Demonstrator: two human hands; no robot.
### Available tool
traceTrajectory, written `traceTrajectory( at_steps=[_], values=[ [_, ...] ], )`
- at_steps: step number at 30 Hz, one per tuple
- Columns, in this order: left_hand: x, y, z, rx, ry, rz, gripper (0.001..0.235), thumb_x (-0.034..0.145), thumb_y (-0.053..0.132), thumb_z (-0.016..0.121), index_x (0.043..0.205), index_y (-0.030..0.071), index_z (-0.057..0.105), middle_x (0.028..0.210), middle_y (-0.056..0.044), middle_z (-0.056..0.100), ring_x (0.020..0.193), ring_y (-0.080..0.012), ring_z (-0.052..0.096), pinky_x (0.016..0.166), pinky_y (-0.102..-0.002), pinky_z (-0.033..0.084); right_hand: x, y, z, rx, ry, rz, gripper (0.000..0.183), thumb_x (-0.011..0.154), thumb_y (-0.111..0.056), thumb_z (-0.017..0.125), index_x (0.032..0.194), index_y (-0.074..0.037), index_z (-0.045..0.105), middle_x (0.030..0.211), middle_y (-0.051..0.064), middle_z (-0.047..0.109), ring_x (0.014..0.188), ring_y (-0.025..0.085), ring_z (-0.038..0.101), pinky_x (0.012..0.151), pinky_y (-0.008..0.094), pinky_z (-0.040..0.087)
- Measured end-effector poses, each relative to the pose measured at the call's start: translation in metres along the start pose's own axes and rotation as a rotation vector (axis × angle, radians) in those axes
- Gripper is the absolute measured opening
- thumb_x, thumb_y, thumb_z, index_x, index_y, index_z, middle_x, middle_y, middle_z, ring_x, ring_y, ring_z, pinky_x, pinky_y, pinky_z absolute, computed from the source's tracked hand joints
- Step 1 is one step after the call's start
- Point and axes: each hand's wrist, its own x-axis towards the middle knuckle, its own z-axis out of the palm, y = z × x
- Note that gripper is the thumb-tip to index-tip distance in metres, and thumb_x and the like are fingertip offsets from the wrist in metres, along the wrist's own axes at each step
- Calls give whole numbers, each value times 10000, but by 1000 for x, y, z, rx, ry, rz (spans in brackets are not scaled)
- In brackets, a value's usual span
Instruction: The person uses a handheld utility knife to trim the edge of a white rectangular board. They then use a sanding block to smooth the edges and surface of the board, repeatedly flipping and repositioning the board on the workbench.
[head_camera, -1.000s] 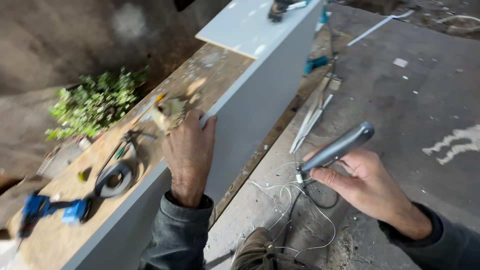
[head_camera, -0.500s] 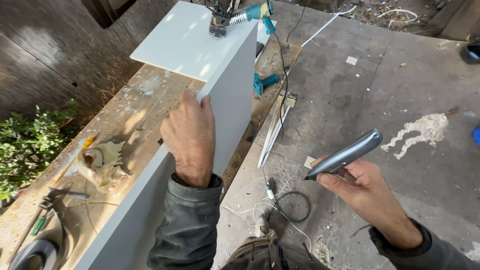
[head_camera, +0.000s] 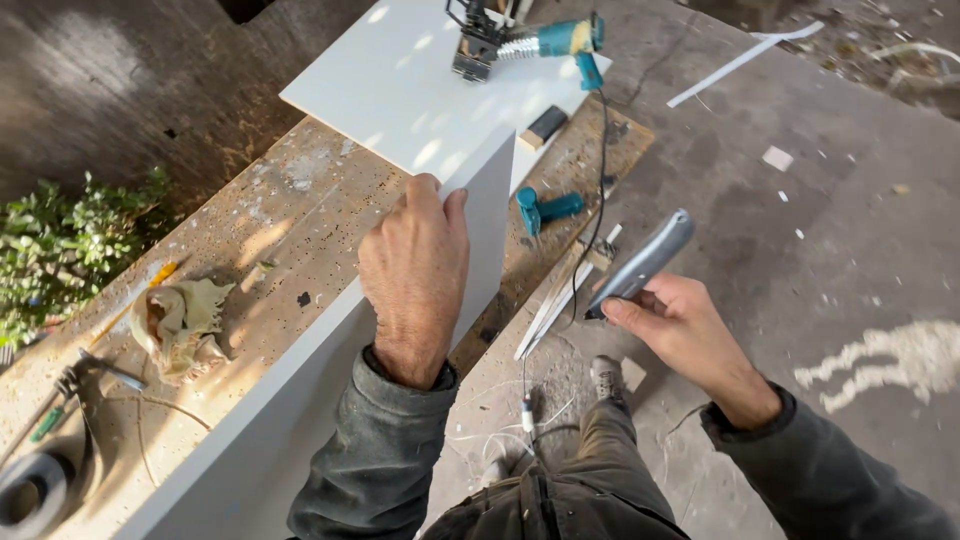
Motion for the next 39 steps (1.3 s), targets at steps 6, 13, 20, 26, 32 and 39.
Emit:
traceTrajectory(
  at_steps=[6,13,20,26,32,39],
  values=[
    [47,50,36,-18,-36,-109,245,988,299,730,1001,60,674,728,-81,745,522,-176,679,457,-335,517,170,118,-75,-776,-124,-134,282,870,-300,790,970,-54,694,835,189,718,780,359,710,681,488,538],
    [61,75,46,-10,-153,-268,192,1031,272,732,1068,90,684,852,-51,786,589,-135,701,462,-319,512,340,261,-95,-1053,-274,-225,255,897,-312,748,929,-67,683,945,175,703,886,423,685,767,554,527],
    [79,100,33,-13,-148,-300,553,892,310,799,1319,48,567,1061,-96,791,843,-218,767,675,-376,612,420,316,-81,-1108,-368,-377,174,863,-265,761,919,-103,735,950,115,728,954,352,692,841,539,490],
    [80,100,37,-65,-176,-515,620,821,404,805,1280,41,604,1028,-132,793,871,-237,791,650,-392,642,482,299,-81,-1001,-406,-303,360,1043,-382,719,1210,-65,683,1178,148,700,1120,340,653,1016,494,485],
    [73,92,42,-146,-126,-639,595,878,478,730,1285,50,655,1009,-143,794,832,-212,814,600,-366,619,566,315,-81,-1185,-361,-854,821,814,-321,830,1492,-13,484,1505,174,525,1391,370,458,1131,529,348],
    [83,103,45,-179,-9,-739,534,956,468,719,1255,28,686,1060,-171,768,914,-234,804,701,-370,621,586,287,-83,-1320,-696,-594,797,806,-367,859,1449,-32,529,1344,224,590,1307,376,521,1168,543,364]
  ],
)
